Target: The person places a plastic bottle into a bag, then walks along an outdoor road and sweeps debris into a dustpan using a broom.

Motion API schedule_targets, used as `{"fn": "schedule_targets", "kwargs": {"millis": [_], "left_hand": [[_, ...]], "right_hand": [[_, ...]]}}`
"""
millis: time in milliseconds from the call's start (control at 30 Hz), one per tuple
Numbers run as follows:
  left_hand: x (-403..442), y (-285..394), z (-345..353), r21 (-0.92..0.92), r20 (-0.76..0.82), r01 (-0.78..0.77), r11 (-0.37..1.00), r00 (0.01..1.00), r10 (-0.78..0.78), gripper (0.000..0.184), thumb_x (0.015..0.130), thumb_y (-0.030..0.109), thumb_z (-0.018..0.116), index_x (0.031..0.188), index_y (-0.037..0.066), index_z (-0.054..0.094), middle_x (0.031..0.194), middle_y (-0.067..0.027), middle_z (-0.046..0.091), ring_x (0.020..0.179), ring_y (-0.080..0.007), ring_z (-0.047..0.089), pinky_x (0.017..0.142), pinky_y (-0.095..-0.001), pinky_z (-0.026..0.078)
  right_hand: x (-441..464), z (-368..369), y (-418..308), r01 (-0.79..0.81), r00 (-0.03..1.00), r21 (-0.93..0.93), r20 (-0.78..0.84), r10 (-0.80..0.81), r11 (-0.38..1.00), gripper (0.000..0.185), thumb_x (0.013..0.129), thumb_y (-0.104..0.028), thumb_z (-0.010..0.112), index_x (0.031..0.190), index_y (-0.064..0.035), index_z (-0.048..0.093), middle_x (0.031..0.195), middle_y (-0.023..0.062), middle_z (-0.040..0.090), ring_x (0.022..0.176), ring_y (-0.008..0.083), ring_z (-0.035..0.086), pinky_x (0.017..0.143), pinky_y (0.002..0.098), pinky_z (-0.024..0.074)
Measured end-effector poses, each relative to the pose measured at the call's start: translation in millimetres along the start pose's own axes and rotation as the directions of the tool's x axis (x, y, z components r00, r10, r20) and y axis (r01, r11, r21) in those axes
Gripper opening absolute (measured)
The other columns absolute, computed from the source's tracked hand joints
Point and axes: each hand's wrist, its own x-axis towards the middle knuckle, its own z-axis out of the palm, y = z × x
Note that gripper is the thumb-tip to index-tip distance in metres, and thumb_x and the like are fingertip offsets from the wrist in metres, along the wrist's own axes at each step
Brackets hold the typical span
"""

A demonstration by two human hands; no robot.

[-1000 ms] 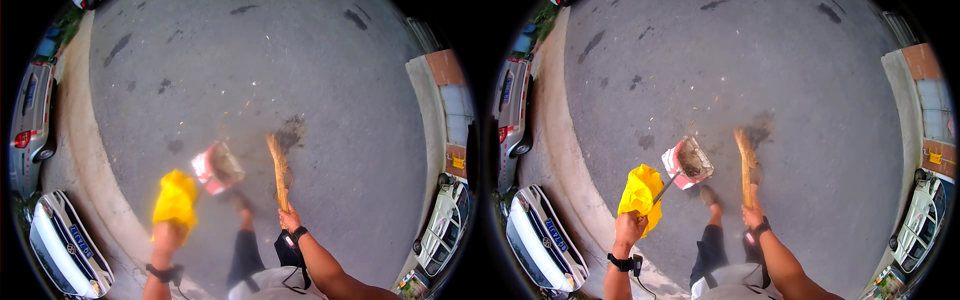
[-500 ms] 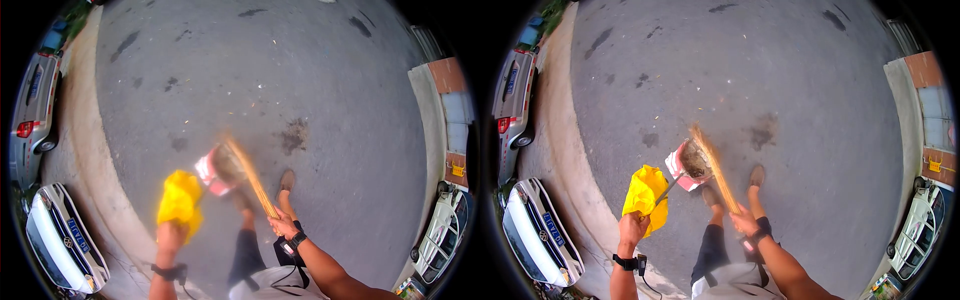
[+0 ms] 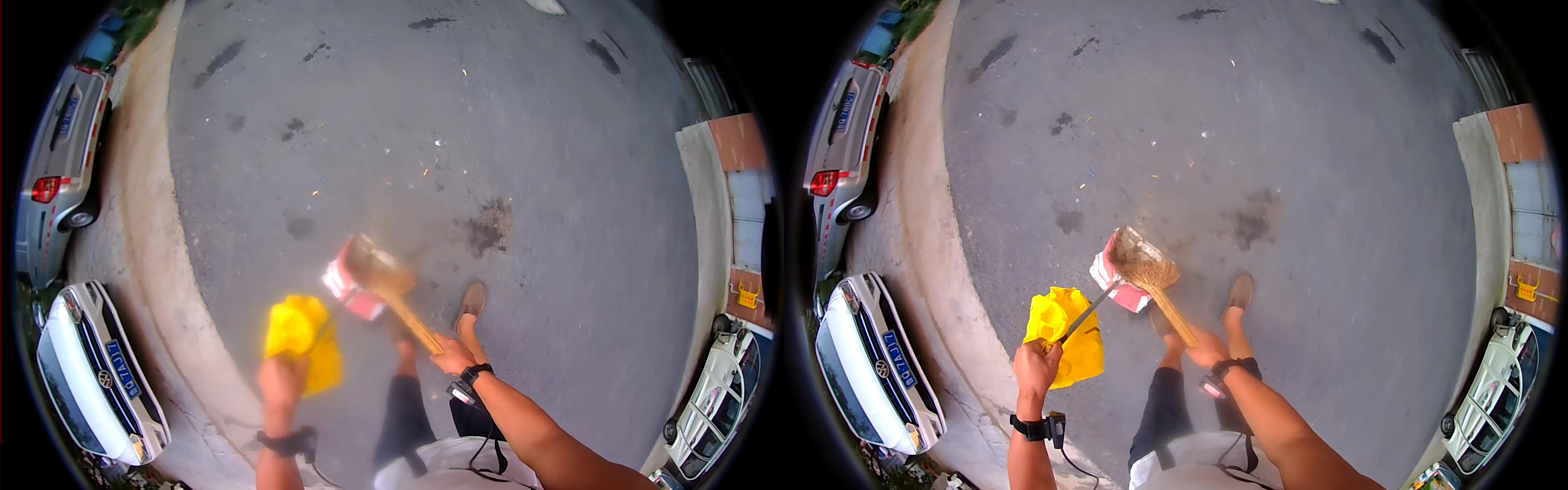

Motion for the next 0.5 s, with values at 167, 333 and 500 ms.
{"fn": "schedule_targets", "kwargs": {"millis": [167, 333, 500], "left_hand": [[-3, -17, -12, -0.062, -0.031, 0.062, 0.996, 0.997, -0.064, 0.03, 0.083, 0.024, 0.069, 0.08, -0.006, 0.068, 0.069, -0.0246, 0.064, 0.062, -0.0386, 0.067, 0.059, -0.0418, 0.052], [7, -47, 7, -0.003, -0.016, 0.191, 0.982, 0.981, -0.191, 0.035, 0.085, 0.037, 0.073, 0.081, 0.002, 0.071, 0.077, -0.0229, 0.069, 0.073, -0.0432, 0.067, 0.063, -0.0493, 0.054], [17, -35, -4, 0.01, 0.064, 0.198, 0.98, 0.978, -0.198, 0.035, 0.087, 0.036, 0.071, 0.088, 0.001, 0.072, 0.084, -0.0225, 0.071, 0.079, -0.0413, 0.069, 0.068, -0.0467, 0.056]], "right_hand": [[0, -17, 19, 0.02, 0.977, -0.268, -0.201, -0.076, 0.963, 0.075, 0.085, -0.03, 0.072, 0.153, -0.0162, 0.043, 0.108, 0.0233, 0.07, 0.1, 0.0371, 0.068, 0.087, 0.0444, 0.0527], [66, -40, -47, -0.07, 0.953, -0.256, -0.304, -0.011, 0.964, 0.067, 0.085, -0.023, 0.068, 0.148, -0.0116, 0.048, 0.114, 0.0255, 0.069, 0.109, 0.0407, 0.066, 0.093, 0.046, 0.0528], [89, 10, -51, 0.04, 0.995, -0.387, -0.068, -0.072, 0.921, 0.053, 0.083, -0.01, 0.061, 0.135, -0.0053, 0.054, 0.093, 0.0239, 0.072, 0.087, 0.038, 0.072, 0.077, 0.0451, 0.0561]]}}
